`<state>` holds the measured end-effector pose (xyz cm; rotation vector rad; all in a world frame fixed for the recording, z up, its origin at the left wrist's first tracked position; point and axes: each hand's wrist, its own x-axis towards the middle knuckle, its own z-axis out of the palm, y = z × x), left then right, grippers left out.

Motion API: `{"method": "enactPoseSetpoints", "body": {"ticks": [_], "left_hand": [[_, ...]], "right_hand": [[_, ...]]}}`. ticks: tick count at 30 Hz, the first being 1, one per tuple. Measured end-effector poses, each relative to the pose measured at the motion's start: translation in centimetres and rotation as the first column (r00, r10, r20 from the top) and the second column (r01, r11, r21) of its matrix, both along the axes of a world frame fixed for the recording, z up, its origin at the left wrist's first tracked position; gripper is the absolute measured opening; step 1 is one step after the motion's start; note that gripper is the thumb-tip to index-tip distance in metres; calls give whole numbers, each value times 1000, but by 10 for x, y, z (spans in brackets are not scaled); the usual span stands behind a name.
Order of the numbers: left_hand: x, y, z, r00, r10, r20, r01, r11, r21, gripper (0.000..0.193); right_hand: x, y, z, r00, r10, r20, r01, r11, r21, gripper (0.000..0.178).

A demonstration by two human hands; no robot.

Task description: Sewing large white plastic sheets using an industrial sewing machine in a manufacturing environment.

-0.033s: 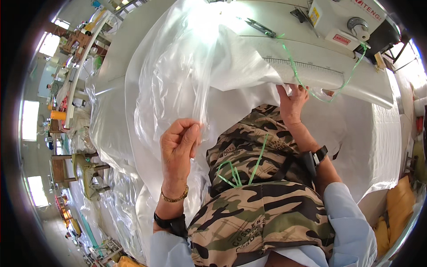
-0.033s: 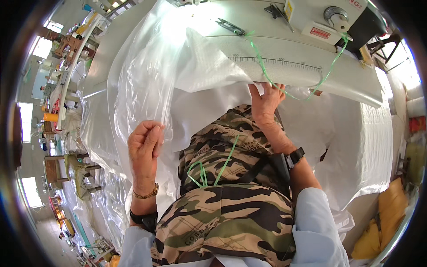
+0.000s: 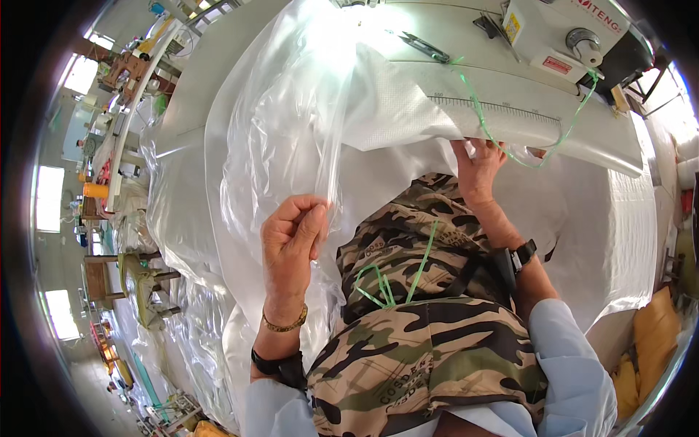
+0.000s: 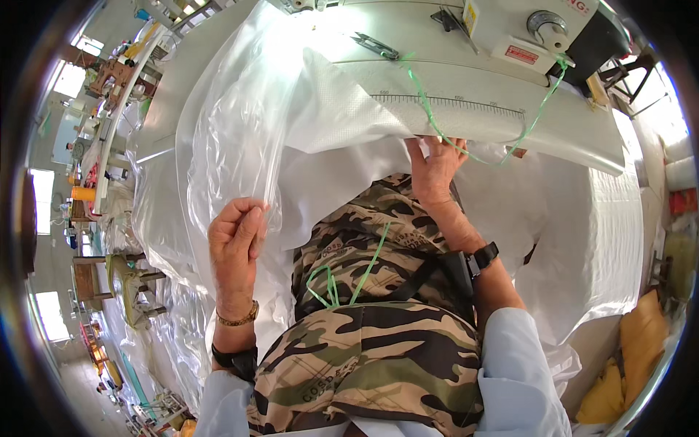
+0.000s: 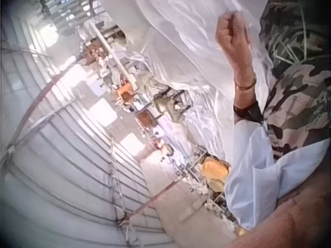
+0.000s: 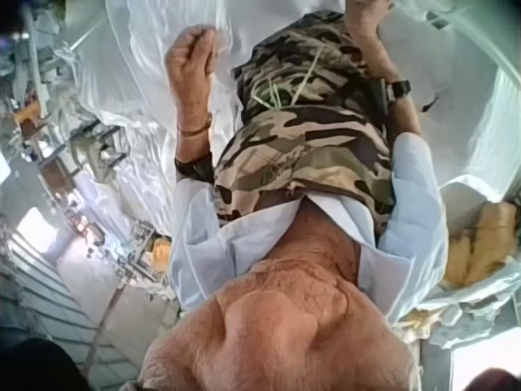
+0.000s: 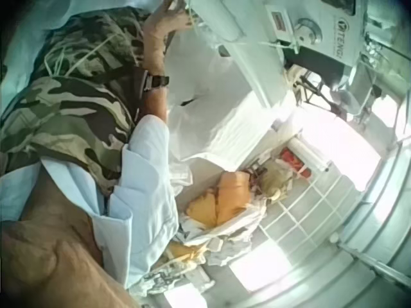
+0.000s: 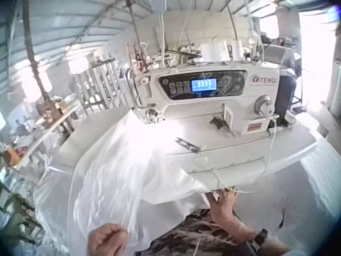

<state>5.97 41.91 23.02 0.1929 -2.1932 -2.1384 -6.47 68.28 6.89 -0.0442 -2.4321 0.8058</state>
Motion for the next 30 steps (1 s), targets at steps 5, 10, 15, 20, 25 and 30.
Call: {"method": "enactPoseSetpoints", "body": {"ticks": [5, 10, 15, 20, 25, 30], "left_hand": [[-2, -2, 16, 1000, -17, 12, 17, 1000, -3, 15], [-13, 8, 26, 996, -85, -30, 81, 991, -106, 10], [-5, 21, 21, 978, -184, -94, 134, 910, -393, 7], [-4, 27, 16, 976, -213, -42, 176, 890, -421, 6], [-4, 24, 11, 979, -203, -3, 184, 895, -407, 9], [-3, 14, 15, 961, -273, -35, 252, 923, -289, 17]], "right_hand": [[29, -2, 56, 683, 724, 94, -696, 684, -216, 16], [82, -32, 110, 82, 994, 71, -665, 108, -739, 16], [95, -45, 122, 85, 995, -43, -630, 21, -776, 19], [102, -51, 132, 76, 995, -57, -667, 9, -745, 24], [102, -64, 136, 37, 999, -29, -831, 14, -557, 23], [101, -82, 134, 72, 995, -69, -959, 50, -278, 18]]}}
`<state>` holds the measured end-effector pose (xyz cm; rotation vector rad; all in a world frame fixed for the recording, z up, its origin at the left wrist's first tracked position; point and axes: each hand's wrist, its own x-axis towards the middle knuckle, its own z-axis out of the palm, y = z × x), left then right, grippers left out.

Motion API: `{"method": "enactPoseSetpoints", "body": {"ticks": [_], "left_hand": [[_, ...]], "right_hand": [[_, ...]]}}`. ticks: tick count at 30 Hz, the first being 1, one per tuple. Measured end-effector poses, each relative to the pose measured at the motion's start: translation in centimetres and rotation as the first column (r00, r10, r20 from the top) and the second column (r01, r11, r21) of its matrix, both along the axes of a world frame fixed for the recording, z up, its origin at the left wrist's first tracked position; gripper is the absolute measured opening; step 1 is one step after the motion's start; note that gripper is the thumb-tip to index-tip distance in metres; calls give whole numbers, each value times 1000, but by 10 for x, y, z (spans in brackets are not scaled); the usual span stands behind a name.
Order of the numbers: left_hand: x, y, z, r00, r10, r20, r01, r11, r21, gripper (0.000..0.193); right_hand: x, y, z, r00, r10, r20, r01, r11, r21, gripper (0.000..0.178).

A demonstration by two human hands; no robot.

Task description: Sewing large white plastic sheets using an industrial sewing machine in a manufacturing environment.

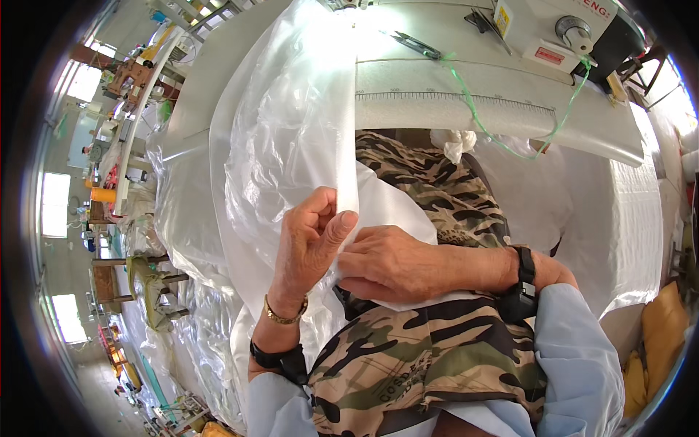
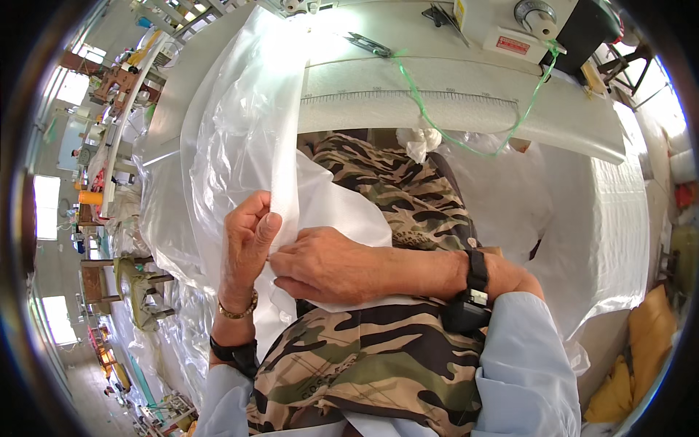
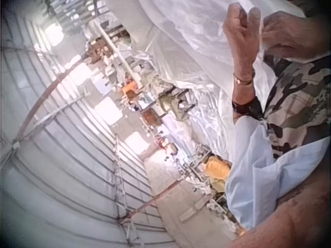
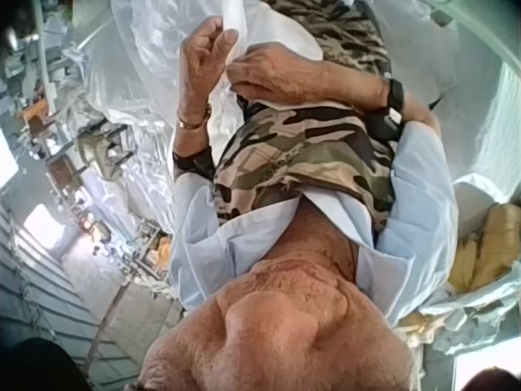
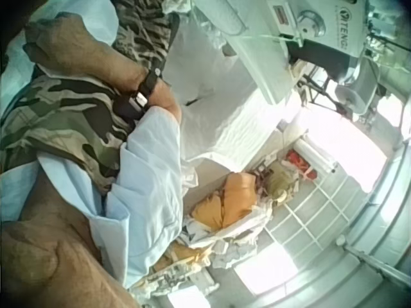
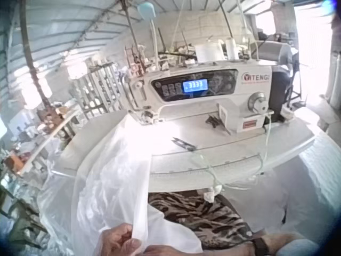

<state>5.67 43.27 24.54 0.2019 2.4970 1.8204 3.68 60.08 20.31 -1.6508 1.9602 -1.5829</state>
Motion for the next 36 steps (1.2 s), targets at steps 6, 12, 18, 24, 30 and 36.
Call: {"method": "enactPoseSetpoints", "body": {"ticks": [6, 12, 18, 24, 30, 36], "left_hand": [[1, -35, 22, 983, 149, -104, -176, 927, -332, 4], [-27, -31, 91, 802, -235, -549, -347, 564, -749, 8], [-32, -22, 96, 829, -556, -56, 195, 382, -903, 12], [-8, -32, 10, 891, -431, -144, 87, 473, -877, 16], [-1, -32, -18, 924, -338, -179, 19, 508, -861, 20], [6, -20, -29, 894, -354, -274, -64, 505, -861, 25]], "right_hand": [[-43, -13, -24, 921, -126, 368, 224, 945, -237, 13], [-88, -122, -75, 953, -303, 20, 303, 943, -138, 25], [-63, -175, -1, 823, 567, 48, -548, 812, -202, 19], [-51, -113, -80, 939, 237, -249, -268, 959, -97, 9], [-126, -10, 11, 862, 21, -507, 239, 865, 442, 11], [-195, -70, 10, 671, -162, -723, 428, 881, 201, 41]]}}
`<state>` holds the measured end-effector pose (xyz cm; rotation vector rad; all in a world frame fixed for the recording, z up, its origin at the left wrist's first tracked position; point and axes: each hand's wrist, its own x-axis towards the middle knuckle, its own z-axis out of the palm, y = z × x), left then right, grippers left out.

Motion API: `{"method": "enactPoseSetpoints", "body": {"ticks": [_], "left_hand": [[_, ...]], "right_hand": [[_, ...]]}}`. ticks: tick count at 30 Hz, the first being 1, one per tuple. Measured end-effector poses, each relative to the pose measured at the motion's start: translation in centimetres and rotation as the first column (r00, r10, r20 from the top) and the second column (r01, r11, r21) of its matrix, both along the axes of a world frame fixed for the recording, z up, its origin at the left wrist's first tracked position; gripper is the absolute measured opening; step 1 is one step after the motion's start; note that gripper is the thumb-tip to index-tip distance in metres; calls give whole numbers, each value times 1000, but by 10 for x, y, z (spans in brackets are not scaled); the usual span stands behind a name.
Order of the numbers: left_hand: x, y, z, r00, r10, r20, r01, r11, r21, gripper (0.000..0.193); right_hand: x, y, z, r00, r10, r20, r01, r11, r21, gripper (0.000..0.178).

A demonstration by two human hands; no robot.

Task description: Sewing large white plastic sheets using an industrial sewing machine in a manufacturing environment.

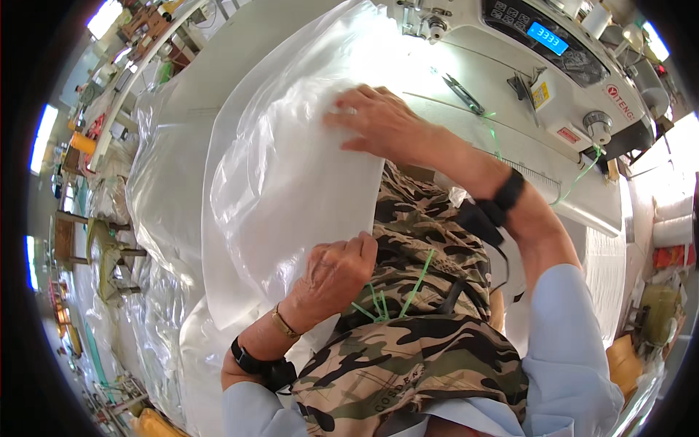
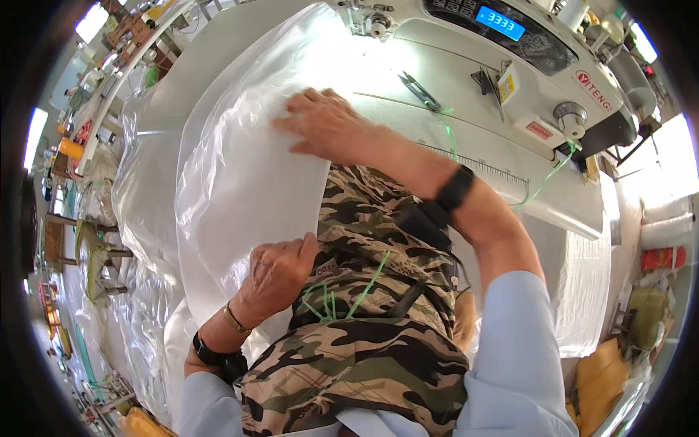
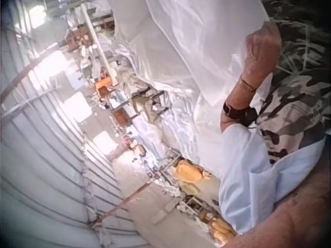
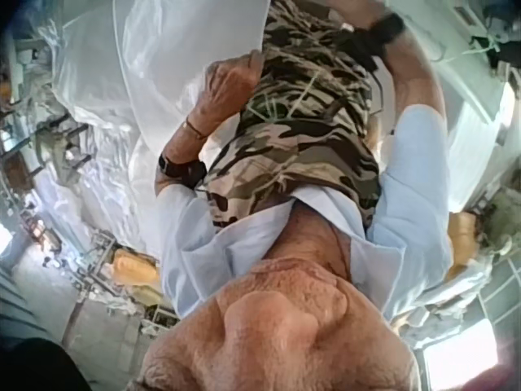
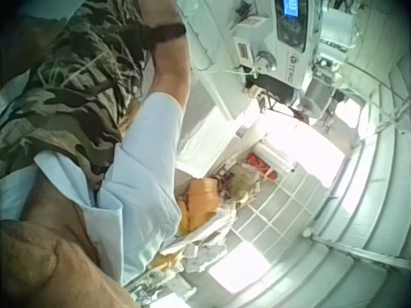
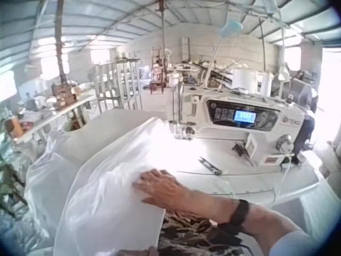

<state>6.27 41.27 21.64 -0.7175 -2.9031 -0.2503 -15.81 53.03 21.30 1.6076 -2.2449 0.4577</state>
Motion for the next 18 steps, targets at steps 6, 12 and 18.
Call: {"method": "enactPoseSetpoints", "body": {"ticks": [6, 12, 18], "left_hand": [[3, 2, -2, 999, 36, -3, -36, 997, 74, 23], [6, 1, 3, 996, 88, 1, -86, 973, 214, 25], [8, 7, 4, 987, 157, 39, -161, 929, 333, 27]], "right_hand": [[-6, -26, 49, 941, 97, 323, -132, 987, 89, 35], [-24, 53, 21, 975, -149, 164, 125, 981, 150, 33], [-35, 55, 5, 989, -62, 131, 60, 998, 21, 29]]}}
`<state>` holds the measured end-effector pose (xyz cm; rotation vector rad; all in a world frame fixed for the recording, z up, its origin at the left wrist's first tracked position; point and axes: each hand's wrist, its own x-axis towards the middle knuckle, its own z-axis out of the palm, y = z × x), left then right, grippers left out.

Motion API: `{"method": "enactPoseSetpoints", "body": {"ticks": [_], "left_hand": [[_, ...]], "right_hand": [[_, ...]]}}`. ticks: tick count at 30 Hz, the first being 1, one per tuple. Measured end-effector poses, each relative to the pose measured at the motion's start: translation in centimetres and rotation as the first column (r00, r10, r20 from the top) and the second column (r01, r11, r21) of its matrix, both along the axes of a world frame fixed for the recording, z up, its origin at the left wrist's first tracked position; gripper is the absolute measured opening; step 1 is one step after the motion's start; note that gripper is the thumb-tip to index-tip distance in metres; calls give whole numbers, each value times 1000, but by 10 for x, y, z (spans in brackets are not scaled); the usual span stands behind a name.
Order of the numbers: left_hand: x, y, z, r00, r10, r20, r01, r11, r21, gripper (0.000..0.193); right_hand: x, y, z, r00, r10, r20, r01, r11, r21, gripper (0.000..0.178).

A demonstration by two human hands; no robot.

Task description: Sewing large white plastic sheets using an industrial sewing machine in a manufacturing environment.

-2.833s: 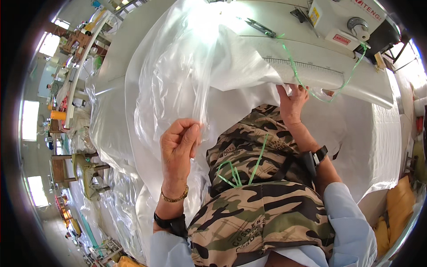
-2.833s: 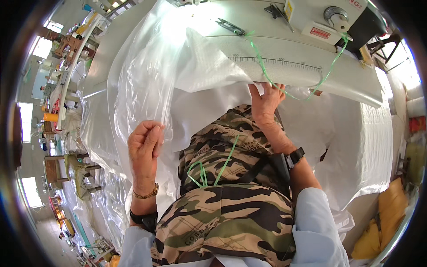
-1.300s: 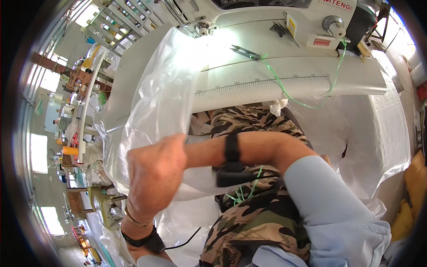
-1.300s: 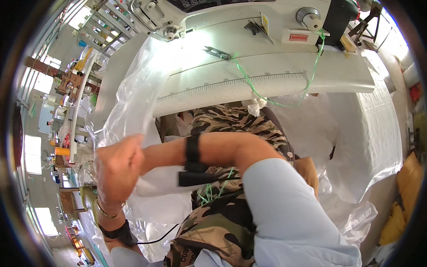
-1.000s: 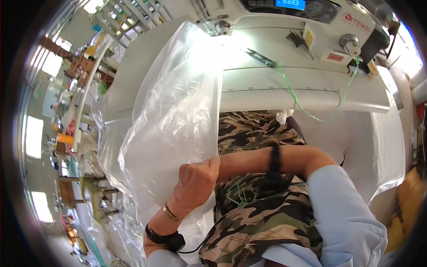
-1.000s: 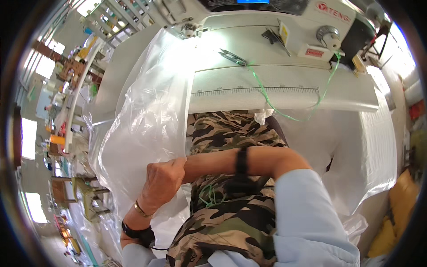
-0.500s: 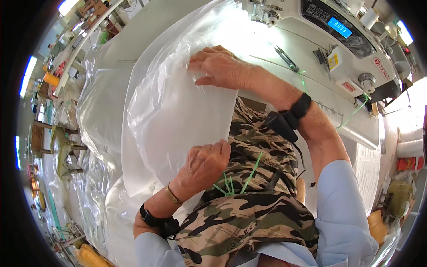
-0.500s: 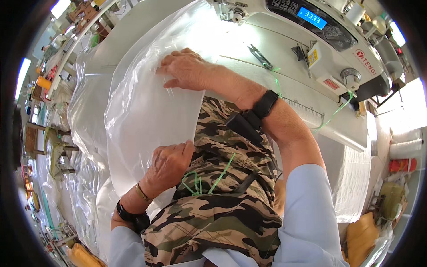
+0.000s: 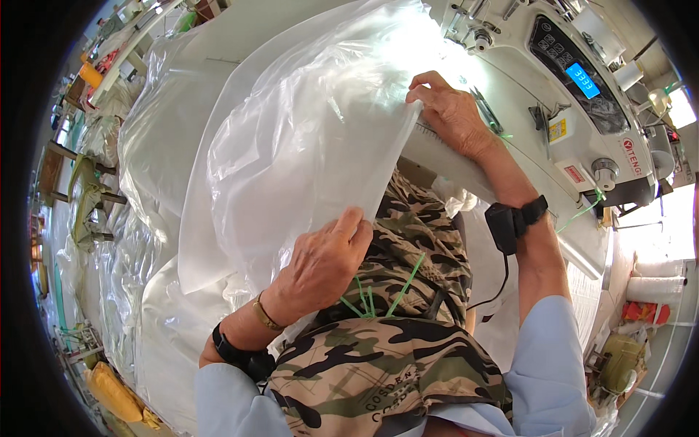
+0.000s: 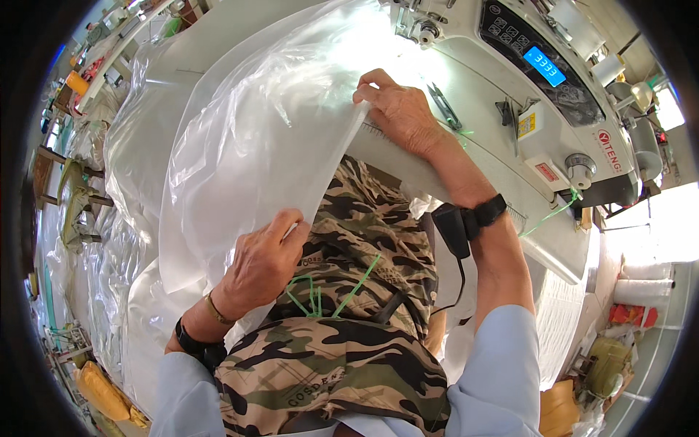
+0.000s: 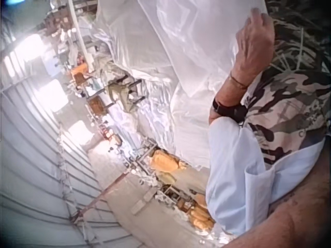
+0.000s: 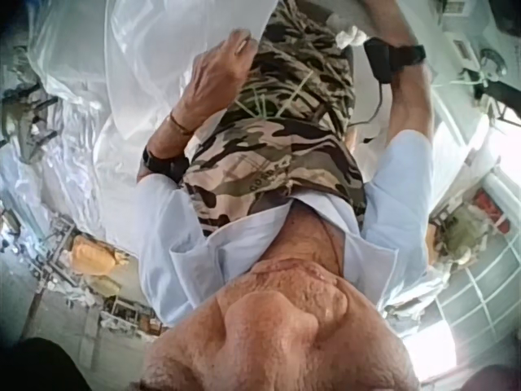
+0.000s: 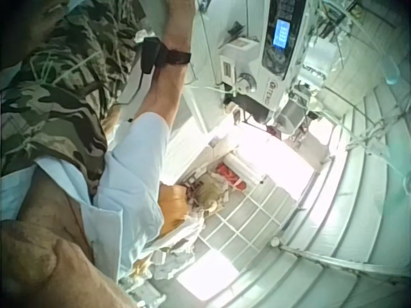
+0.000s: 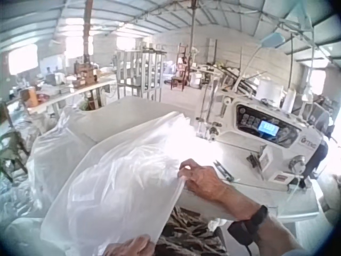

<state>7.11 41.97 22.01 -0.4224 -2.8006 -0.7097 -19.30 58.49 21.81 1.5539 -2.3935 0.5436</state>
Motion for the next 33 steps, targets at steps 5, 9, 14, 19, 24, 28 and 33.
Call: {"method": "enactPoseSetpoints", "body": {"ticks": [5, 9, 14, 19, 24, 28, 33], "left_hand": [[3, 3, 1, 1000, 3, -7, -3, 997, 79, 31], [7, 4, 2, 996, 8, -92, 4, 992, 128, 41], [7, -1, -10, 998, 4, -57, 0, 997, 74, 45], [1, 8, -23, 992, 111, -63, -103, 987, 122, 46], [-17, 10, -36, 999, 39, 10, -40, 976, 215, 42], [-30, 4, -36, 1000, -9, 2, 9, 988, 155, 37], [-56, -5, -32, 999, -14, -47, 16, 999, 49, 33]], "right_hand": [[-4, -3, 1, 999, 24, 41, -23, 1000, -15, 18], [-3, -5, 2, 997, 50, 53, -49, 998, -24, 10], [-1, -8, -2, 995, 14, 95, -9, 998, -62, 9], [-9, -10, -8, 993, -104, 53, 110, 986, -122, 16], [-18, -6, -11, 935, -342, -98, 329, 936, -127, 21], [-11, -7, -10, 912, -397, -105, 394, 918, -53, 27], [-8, -8, -11, 910, -413, -30, 414, 910, 27, 35]]}}
